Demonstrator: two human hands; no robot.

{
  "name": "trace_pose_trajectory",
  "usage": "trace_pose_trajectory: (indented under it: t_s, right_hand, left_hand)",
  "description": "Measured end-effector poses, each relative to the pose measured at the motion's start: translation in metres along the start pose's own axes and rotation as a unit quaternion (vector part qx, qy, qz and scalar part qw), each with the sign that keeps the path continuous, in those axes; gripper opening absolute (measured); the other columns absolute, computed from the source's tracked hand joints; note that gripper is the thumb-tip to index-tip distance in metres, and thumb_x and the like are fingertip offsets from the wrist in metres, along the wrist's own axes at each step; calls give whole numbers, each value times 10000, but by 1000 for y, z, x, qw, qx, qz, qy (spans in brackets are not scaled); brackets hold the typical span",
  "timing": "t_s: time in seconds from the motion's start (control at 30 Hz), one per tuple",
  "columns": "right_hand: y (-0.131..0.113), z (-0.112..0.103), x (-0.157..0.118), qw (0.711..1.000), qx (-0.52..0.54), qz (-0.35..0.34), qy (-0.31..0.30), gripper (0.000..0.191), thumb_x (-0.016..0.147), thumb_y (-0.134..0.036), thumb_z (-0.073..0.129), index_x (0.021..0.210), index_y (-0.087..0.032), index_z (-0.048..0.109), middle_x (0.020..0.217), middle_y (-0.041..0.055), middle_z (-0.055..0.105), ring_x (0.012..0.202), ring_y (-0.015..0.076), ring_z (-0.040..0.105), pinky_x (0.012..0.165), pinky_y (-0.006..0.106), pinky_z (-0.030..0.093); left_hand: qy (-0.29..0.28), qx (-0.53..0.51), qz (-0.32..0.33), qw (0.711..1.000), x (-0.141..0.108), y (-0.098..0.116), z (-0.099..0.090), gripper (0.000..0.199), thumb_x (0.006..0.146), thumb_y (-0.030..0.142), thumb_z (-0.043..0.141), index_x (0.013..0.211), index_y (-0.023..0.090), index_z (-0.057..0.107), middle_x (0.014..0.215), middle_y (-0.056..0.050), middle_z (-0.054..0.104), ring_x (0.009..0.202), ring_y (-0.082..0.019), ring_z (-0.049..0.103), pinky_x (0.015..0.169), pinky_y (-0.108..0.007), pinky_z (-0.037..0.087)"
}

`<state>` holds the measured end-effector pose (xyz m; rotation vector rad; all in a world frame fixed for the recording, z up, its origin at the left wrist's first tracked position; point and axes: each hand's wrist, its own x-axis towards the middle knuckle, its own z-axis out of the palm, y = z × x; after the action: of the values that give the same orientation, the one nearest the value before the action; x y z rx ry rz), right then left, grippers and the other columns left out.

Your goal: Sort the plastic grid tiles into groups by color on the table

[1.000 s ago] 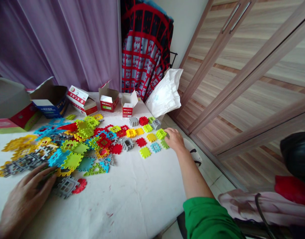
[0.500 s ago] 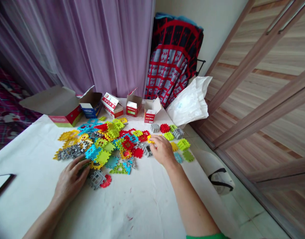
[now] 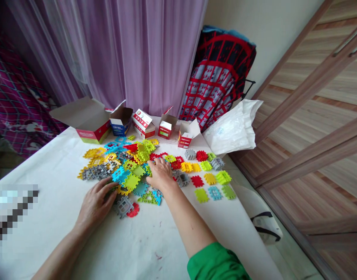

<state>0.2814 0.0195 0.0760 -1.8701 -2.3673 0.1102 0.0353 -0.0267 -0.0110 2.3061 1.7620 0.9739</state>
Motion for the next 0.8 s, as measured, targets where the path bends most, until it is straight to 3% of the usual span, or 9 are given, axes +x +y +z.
trace_pose_trajectory:
  t_s: [0.1, 0.2, 0.43, 0.5, 0.57, 0.67, 0.73, 0.8]
  right_hand:
    - [-1, -2, 4, 998, -35, 2, -43, 414, 783, -272, 667, 1195, -255, 630, 1212, 92, 639, 1187, 295, 532, 991, 455, 415]
    - [0, -2, 3, 998, -32, 6, -48, 357, 805, -236, 633, 1161, -255, 652, 1210, 87, 659, 1153, 280, 570, 982, 441, 425]
    - [14, 0, 0, 997, 71, 13, 34, 363, 921, -190, 473, 1246, -220, 631, 1148, 96, 722, 1102, 250, 643, 1003, 414, 437]
    - [21, 4, 1, 982, 165, 38, 80, 347, 913, -210, 494, 1230, -211, 635, 1147, 96, 725, 1070, 237, 663, 973, 388, 470]
    - [27, 10, 3, 947, 295, 65, 107, 342, 894, -245, 525, 1217, -207, 632, 1110, 83, 734, 994, 213, 689, 884, 345, 522]
    - [34, 16, 9, 889, 444, 82, 76, 333, 869, -283, 551, 1171, -193, 655, 986, 55, 752, 864, 184, 708, 774, 305, 554]
    - [38, 16, 12, 885, 453, 82, 60, 294, 858, -271, 564, 1113, -199, 693, 963, 41, 754, 876, 175, 704, 808, 306, 552]
    - [42, 12, 12, 911, 391, 92, 95, 267, 841, -217, 576, 1065, -227, 721, 1021, 31, 751, 943, 169, 689, 892, 315, 530]
  left_hand:
    - [-5, -5, -4, 1000, 0, 1, 0, 398, 931, 469, 415, 1091, 253, 708, 1294, -106, 642, 1154, -279, 619, 1006, -484, 488]
    - [-5, -8, -7, 1000, -1, 2, 0, 380, 927, 458, 427, 1094, 263, 706, 1303, -98, 637, 1160, -277, 614, 1012, -485, 482]
    - [0, -10, -3, 1000, -2, 3, 0, 375, 931, 462, 428, 1091, 263, 702, 1293, -98, 640, 1167, -269, 608, 1025, -481, 476]
    - [0, -11, 1, 1000, -2, 2, 0, 373, 933, 456, 429, 1086, 254, 702, 1296, -103, 637, 1165, -271, 610, 1026, -483, 476]
    - [1, -11, 3, 1000, -2, 2, 0, 377, 937, 451, 423, 1084, 246, 703, 1298, -108, 635, 1163, -273, 612, 1026, -488, 476]
    - [0, -11, 7, 1000, -1, 2, -1, 380, 942, 452, 413, 1082, 248, 700, 1292, -105, 637, 1158, -267, 615, 1025, -481, 478]
    - [-3, -11, 6, 1000, -1, 2, -1, 377, 943, 453, 411, 1090, 255, 696, 1293, -99, 637, 1160, -263, 614, 1030, -479, 476]
    - [-6, -10, 4, 1000, -1, 3, -1, 375, 943, 449, 413, 1098, 255, 693, 1303, -99, 633, 1168, -266, 610, 1032, -484, 474]
